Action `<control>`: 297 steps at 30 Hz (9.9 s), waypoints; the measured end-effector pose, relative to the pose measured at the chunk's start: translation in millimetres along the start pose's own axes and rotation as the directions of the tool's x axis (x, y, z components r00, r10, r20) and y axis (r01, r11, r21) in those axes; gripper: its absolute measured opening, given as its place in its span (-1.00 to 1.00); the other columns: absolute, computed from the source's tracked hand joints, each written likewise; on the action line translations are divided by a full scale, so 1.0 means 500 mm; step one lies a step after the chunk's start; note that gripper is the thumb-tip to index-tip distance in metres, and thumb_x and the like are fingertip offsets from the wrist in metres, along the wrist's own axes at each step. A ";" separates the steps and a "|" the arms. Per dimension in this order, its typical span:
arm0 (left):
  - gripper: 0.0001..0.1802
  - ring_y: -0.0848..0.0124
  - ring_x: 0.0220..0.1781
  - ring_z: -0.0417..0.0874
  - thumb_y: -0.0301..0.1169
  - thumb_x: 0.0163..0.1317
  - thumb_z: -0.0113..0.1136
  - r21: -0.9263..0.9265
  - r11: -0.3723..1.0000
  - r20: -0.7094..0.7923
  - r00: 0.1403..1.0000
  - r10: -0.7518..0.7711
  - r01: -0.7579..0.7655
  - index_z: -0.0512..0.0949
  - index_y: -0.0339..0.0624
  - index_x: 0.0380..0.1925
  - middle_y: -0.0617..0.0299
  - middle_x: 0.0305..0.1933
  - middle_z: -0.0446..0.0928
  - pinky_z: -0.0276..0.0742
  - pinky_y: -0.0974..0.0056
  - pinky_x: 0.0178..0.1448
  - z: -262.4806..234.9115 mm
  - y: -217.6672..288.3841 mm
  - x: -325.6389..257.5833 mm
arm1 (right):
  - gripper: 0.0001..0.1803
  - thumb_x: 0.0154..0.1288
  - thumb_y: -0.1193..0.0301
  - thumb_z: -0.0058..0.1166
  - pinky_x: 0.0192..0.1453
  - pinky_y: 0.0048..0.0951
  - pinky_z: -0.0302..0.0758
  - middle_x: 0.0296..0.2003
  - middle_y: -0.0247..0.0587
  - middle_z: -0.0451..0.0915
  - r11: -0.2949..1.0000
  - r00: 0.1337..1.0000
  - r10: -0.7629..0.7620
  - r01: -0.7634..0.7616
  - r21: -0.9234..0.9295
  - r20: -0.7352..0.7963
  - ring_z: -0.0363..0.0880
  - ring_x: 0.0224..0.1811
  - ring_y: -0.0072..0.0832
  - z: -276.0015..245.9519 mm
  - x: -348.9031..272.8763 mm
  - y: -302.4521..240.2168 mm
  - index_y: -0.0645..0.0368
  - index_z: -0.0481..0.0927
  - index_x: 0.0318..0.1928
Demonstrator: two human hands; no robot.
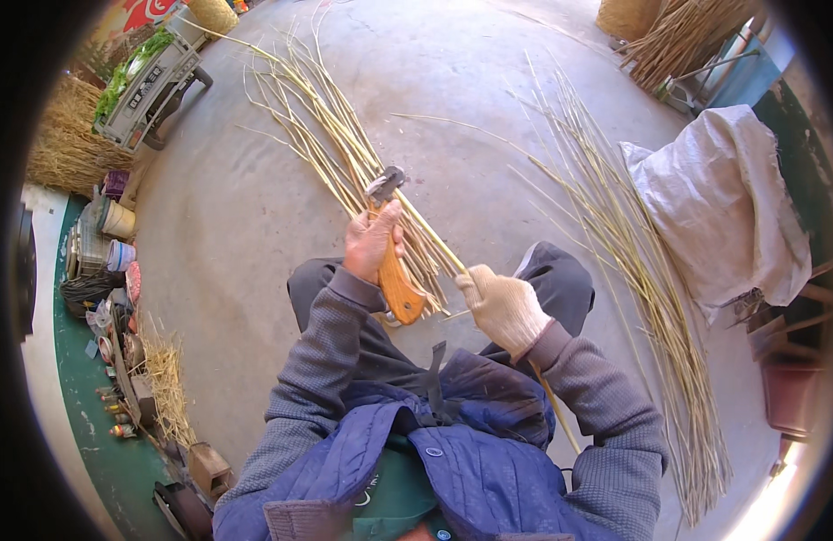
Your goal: The person sits on the floor and uses a handheld knife to peel the outer layer off long thin sticks. They hold each stick with a gloved hand, draw the blade along its length, and then place the processed stick aside.
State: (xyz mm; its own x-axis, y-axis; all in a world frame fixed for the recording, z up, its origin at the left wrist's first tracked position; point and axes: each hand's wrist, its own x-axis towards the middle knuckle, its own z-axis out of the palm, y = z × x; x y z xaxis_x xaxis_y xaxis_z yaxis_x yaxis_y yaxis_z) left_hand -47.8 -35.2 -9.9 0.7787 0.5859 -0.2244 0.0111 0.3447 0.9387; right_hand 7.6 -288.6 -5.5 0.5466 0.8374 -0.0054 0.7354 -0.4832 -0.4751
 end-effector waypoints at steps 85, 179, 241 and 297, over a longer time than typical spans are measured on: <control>-0.76 0.60 -0.59 0.43 -0.18 0.56 0.31 0.517 0.843 0.156 0.952 -0.264 0.149 0.59 -0.09 -0.09 0.40 -0.49 0.42 0.38 0.45 -0.55 -0.034 0.019 0.128 | -0.84 0.34 0.35 0.17 -0.33 -0.09 0.72 -0.31 -0.09 0.83 0.400 0.582 0.540 -0.813 -0.423 -0.608 0.86 -0.30 -0.20 -0.220 -0.033 0.674 0.04 0.75 -0.15; -0.34 0.70 -0.41 0.49 -0.37 0.43 0.44 0.463 0.885 0.407 0.876 -0.258 0.046 0.44 -0.24 0.47 0.41 -0.16 0.62 0.48 0.50 -0.37 -0.177 0.154 -0.374 | -0.56 0.73 0.14 -0.04 -0.61 -0.61 0.50 -0.56 -0.39 0.57 0.470 0.973 -0.186 0.207 0.858 -0.134 0.48 -0.67 -0.70 -0.110 0.329 -0.245 0.26 0.74 0.01; -0.61 0.62 -0.63 0.49 -0.23 0.55 0.32 0.216 0.951 0.213 0.961 0.175 -0.221 0.49 -0.33 0.08 0.35 -0.50 0.50 0.49 0.44 -0.56 -0.002 0.176 -0.110 | -0.75 0.65 0.29 0.05 -0.26 -0.25 0.64 -0.20 -0.02 0.68 0.779 0.959 0.088 0.101 0.619 -0.268 0.72 -0.38 -0.20 0.007 0.111 -0.189 0.18 0.63 0.10; -0.70 0.54 -0.64 0.54 -0.16 0.49 0.37 0.102 0.994 -0.067 0.997 -0.030 0.037 0.60 -0.17 -0.12 0.34 -0.53 0.52 0.52 0.38 -0.56 -0.016 0.030 -0.022 | -0.74 0.71 0.34 -0.08 -0.42 -0.31 0.59 -0.32 -0.13 0.60 0.887 0.974 0.125 -0.195 0.419 0.188 0.64 -0.49 -0.41 -0.049 0.039 -0.078 0.21 0.64 0.02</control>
State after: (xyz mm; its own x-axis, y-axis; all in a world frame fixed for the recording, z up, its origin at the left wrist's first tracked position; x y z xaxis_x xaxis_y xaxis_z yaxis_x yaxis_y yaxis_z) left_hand -61.4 -30.7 4.5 0.7344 0.6229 -0.2695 0.1040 0.2891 0.9516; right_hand -0.6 -259.4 34.7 0.5495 0.8032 -0.2301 0.3781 -0.4847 -0.7887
